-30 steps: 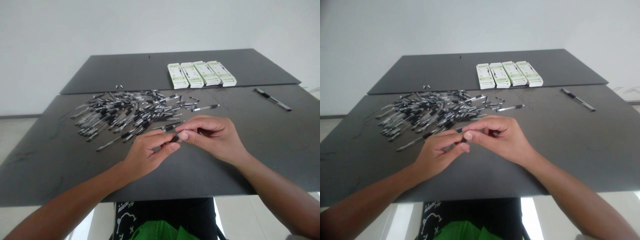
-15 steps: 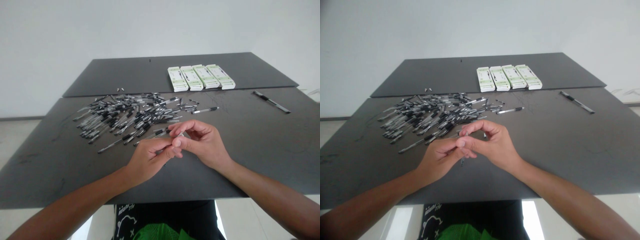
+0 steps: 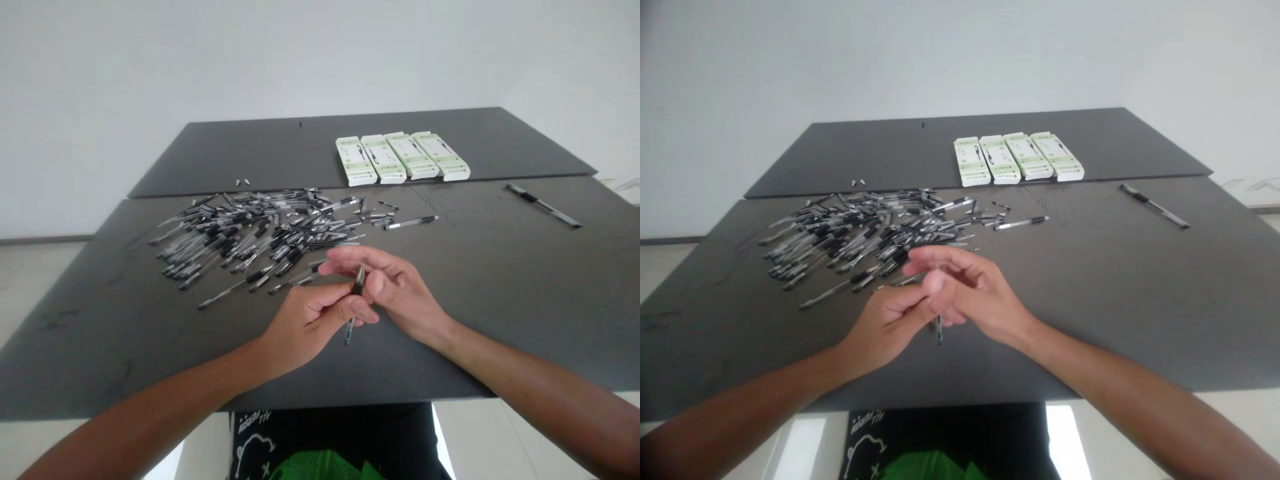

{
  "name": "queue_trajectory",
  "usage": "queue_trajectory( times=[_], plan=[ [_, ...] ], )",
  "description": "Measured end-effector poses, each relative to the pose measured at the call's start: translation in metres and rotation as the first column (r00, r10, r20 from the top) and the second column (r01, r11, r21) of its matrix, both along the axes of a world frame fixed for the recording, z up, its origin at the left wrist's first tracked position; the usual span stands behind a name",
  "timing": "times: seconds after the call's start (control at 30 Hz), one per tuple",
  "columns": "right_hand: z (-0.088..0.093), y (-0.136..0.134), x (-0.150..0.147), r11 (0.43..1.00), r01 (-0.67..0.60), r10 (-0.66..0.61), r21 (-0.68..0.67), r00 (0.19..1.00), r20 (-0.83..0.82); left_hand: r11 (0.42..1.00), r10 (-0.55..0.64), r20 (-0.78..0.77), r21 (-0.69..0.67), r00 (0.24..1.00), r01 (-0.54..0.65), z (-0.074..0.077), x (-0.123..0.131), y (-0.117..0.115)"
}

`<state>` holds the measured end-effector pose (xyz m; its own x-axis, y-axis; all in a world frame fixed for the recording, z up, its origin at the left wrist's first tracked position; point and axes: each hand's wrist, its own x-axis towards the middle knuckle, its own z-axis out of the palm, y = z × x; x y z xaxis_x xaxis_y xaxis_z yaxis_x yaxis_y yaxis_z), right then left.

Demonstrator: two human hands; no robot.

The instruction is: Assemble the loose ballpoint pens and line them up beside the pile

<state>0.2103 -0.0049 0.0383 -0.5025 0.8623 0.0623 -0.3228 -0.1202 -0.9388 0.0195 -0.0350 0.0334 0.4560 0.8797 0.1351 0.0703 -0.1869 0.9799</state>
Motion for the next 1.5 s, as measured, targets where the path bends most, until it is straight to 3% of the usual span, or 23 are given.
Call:
queue_trajectory(
  times=[0.07,0.17,0.43,0.63,0.7,0.9,1.07,1.17,1.4,1.5],
  plan=[
    [0.0,0.0,0.003,0.995,-0.097,0.097,-0.035,0.995,-0.003,1.0,0.016,0.026,-0.019,1.0,-0.016,0.001,0.0,0.0],
    [0.002,0.001,0.006,0.987,-0.157,0.157,0.018,0.988,0.005,0.998,-0.003,0.068,-0.057,0.998,0.006,0.003,-0.003,0.001],
    [0.009,0.005,0.004,0.998,-0.052,0.053,0.03,0.998,-0.016,0.998,-0.015,0.048,-0.061,0.999,0.018,0.006,-0.005,0.004],
    [0.001,0.004,0.008,0.967,-0.253,0.254,0.022,0.966,-0.05,0.957,-0.062,0.265,-0.257,0.962,0.133,0.007,-0.001,0.0],
    [0.003,0.005,0.008,0.972,-0.231,0.233,0.043,0.972,-0.036,0.952,-0.06,0.282,-0.273,0.958,0.14,0.003,-0.001,0.001],
    [0.006,0.007,0.006,0.998,-0.066,0.066,0.003,0.998,0.021,0.983,-0.051,0.124,-0.17,0.991,0.072,-0.005,-0.007,0.004],
    [0.004,0.004,0.006,0.989,-0.138,0.131,-0.054,0.985,-0.112,0.963,-0.093,0.195,-0.233,0.976,0.138,0.005,-0.004,0.002],
    [0.007,0.004,0.008,0.982,-0.188,0.185,-0.034,0.98,-0.07,0.945,-0.103,0.272,-0.272,0.957,0.179,0.005,-0.003,0.002],
    [0.01,0.006,0.008,0.999,-0.016,0.014,0.039,0.998,0.058,0.994,-0.07,0.058,-0.085,0.996,0.075,-0.001,-0.008,0.009],
    [0.007,0.005,0.009,0.996,-0.087,0.087,0.01,0.995,0.041,0.991,-0.083,0.06,-0.101,0.995,0.089,0.002,-0.006,0.008]
  ],
)
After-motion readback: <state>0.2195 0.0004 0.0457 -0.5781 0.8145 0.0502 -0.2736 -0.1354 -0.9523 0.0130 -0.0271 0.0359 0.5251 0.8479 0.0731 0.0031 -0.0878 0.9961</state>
